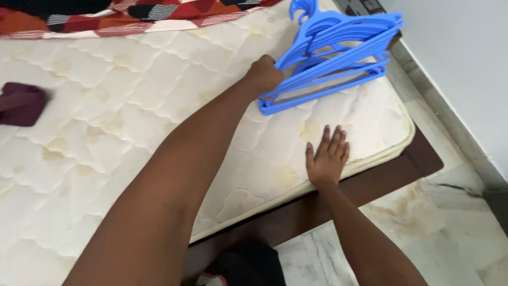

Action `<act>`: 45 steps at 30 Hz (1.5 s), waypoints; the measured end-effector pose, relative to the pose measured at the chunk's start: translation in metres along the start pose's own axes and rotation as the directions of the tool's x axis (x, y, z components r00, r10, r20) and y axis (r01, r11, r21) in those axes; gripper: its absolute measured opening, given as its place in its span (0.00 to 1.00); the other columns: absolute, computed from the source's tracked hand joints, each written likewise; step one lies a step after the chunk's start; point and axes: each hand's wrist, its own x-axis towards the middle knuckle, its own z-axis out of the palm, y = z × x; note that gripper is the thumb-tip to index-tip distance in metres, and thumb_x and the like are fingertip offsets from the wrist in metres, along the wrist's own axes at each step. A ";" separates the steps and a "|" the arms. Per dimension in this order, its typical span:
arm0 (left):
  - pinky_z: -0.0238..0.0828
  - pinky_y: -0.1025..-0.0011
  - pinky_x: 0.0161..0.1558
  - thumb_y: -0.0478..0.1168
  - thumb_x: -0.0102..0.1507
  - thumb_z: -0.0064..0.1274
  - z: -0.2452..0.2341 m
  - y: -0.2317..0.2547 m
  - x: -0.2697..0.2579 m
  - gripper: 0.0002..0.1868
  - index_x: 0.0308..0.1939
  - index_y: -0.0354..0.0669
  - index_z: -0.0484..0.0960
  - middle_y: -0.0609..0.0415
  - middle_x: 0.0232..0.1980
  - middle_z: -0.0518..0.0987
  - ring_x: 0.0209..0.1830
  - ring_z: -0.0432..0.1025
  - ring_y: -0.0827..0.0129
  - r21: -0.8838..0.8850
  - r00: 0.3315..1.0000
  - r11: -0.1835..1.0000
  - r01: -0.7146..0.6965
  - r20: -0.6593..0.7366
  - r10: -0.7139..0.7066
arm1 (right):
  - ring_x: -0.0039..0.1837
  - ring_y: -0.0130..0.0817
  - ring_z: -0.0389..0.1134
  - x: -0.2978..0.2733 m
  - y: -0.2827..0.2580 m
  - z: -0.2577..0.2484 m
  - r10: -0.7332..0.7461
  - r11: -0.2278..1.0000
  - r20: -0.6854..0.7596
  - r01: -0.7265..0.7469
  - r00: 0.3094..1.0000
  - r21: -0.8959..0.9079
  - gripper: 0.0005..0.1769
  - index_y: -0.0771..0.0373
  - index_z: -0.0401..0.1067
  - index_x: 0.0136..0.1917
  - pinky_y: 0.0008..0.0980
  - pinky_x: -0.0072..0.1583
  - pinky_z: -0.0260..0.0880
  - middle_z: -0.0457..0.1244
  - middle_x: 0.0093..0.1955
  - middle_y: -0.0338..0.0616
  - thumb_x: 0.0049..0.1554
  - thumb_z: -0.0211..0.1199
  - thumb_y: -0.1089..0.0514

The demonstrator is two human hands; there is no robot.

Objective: The person assembles blue plastic hangers by hand on a mattress, snapping the two halves together one by one. After assembling several hangers, the person picks up a maroon shirt and begins to unfold it.

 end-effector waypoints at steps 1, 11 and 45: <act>0.83 0.58 0.34 0.41 0.59 0.51 0.002 -0.002 0.002 0.22 0.56 0.36 0.78 0.36 0.52 0.82 0.41 0.83 0.51 0.019 1.000 1.000 0.001 -0.005 -0.001 | 0.86 0.56 0.30 -0.004 0.002 0.002 0.002 1.000 -0.001 -0.002 1.000 0.017 0.43 0.64 0.43 0.84 0.56 0.80 0.25 0.36 0.86 0.64 0.67 0.38 0.35; 0.72 0.59 0.59 0.51 0.60 0.55 0.036 -0.049 0.041 0.27 0.55 0.34 0.80 0.34 0.57 0.79 0.59 0.75 0.45 0.241 0.997 0.970 -0.035 -0.053 0.049 | 0.85 0.58 0.36 0.003 0.002 -0.006 0.024 1.000 0.035 -0.024 0.999 -0.001 0.44 0.63 0.46 0.83 0.59 0.79 0.30 0.39 0.85 0.63 0.65 0.46 0.34; 0.67 0.50 0.56 0.54 0.64 0.54 -0.010 -0.036 -0.089 0.29 0.65 0.46 0.71 0.46 0.63 0.72 0.62 0.68 0.50 0.332 0.834 0.865 -0.376 -0.285 0.472 | 0.80 0.46 0.44 0.137 -0.020 -0.022 0.336 -0.014 0.570 -0.601 0.750 0.799 0.54 0.48 0.37 0.84 0.62 0.72 0.55 0.40 0.83 0.44 0.55 0.40 0.18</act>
